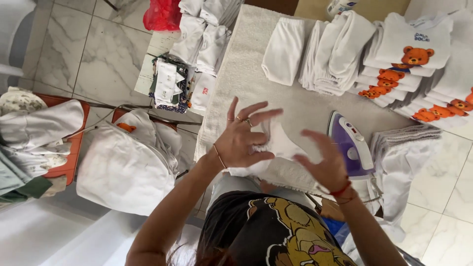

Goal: Ironing and folding small white garments with bear prints on a padded surface.

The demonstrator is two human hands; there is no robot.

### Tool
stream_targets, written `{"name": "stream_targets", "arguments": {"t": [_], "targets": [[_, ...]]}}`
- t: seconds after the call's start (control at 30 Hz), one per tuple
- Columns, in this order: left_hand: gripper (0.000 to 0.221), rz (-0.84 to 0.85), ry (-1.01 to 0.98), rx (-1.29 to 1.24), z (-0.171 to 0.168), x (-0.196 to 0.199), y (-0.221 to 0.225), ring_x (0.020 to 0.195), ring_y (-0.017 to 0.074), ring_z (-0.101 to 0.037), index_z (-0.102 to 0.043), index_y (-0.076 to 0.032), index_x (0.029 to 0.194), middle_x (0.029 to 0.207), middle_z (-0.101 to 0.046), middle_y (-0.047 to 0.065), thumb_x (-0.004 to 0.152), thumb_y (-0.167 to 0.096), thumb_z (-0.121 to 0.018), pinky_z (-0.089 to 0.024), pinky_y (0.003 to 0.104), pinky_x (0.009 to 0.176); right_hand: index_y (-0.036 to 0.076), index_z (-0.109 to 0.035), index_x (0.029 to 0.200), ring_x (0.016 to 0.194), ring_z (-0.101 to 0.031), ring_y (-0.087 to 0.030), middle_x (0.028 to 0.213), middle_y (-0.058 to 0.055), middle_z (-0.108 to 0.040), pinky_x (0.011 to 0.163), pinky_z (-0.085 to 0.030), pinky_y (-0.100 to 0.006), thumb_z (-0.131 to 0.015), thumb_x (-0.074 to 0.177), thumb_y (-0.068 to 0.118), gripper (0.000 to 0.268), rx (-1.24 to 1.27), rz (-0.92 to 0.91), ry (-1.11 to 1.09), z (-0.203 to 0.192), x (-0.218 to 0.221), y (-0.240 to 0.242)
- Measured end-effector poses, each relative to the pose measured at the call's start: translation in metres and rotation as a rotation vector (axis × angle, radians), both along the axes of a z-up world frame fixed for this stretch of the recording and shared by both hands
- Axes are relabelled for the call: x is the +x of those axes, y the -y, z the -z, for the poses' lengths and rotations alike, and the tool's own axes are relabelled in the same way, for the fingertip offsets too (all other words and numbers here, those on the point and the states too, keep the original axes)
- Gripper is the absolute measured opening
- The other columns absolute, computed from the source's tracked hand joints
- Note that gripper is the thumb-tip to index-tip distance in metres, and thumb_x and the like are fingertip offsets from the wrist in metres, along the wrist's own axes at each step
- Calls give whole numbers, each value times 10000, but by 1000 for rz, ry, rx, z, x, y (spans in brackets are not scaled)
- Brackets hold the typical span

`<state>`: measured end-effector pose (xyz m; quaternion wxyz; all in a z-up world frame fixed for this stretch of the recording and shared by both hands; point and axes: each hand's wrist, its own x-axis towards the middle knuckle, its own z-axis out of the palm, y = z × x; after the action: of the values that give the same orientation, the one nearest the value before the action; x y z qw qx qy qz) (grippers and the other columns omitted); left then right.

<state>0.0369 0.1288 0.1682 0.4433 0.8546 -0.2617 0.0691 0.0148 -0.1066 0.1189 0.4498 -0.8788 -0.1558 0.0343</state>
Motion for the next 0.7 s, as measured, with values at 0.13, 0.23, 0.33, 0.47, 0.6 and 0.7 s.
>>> {"name": "stream_targets", "arguments": {"t": [0.13, 0.23, 0.33, 0.47, 0.6, 0.7], "targets": [[324, 108, 133, -87, -42, 9, 21, 1028, 172, -511, -470, -150, 624, 775, -570, -17, 765, -414, -594, 26, 501, 1041, 28, -549, 1084, 985, -554, -302, 1045, -133, -599, 864, -407, -424, -836, 509, 180, 660, 283, -122, -261, -28, -17, -40], [320, 115, 139, 38, -50, 18, 22, 713, 193, -569, -522, -164, 731, 739, -490, -3, 761, -480, -555, -248, 519, 997, 34, -582, 999, 866, -594, -334, 883, -151, -643, 702, -453, -454, -760, 619, 219, 458, 216, -7, -286, -17, -18, -33], [298, 106, 131, 149, -62, 35, 20, 579, 298, -572, -516, -169, 853, 752, -472, 60, 765, -451, -558, -431, 423, 745, 51, -638, 829, 785, -625, -203, 723, -134, -654, 680, -452, -399, -738, 671, 185, 230, 176, 52, -302, -13, -2, -18], [216, 71, 88, 32, -87, 54, 19, 638, 295, -554, -540, -150, 878, 796, -459, 43, 774, -312, -638, -443, 380, 657, 68, -631, 988, 903, -583, -197, 899, -133, -651, 797, -428, -388, -740, 669, 154, 348, 236, 54, -437, -17, 19, -12], [223, 97, -71, -269, -103, 51, 26, 691, 179, -532, -551, -130, 804, 755, -434, -15, 722, -267, -706, -433, 274, 696, 11, -573, 1033, 908, -573, -377, 904, -235, -610, 781, -408, -498, -746, 636, 187, 467, 157, 73, -492, -24, 26, -6], [237, 17, -118, -417, -97, 36, 27, 778, 212, -542, -516, -81, 725, 771, -488, 35, 694, -181, -728, -418, 285, 720, 63, -638, 984, 817, -510, -145, 830, -98, -653, 771, -422, -395, -712, 682, 108, 313, 241, -36, -540, -32, 21, 20]]}}
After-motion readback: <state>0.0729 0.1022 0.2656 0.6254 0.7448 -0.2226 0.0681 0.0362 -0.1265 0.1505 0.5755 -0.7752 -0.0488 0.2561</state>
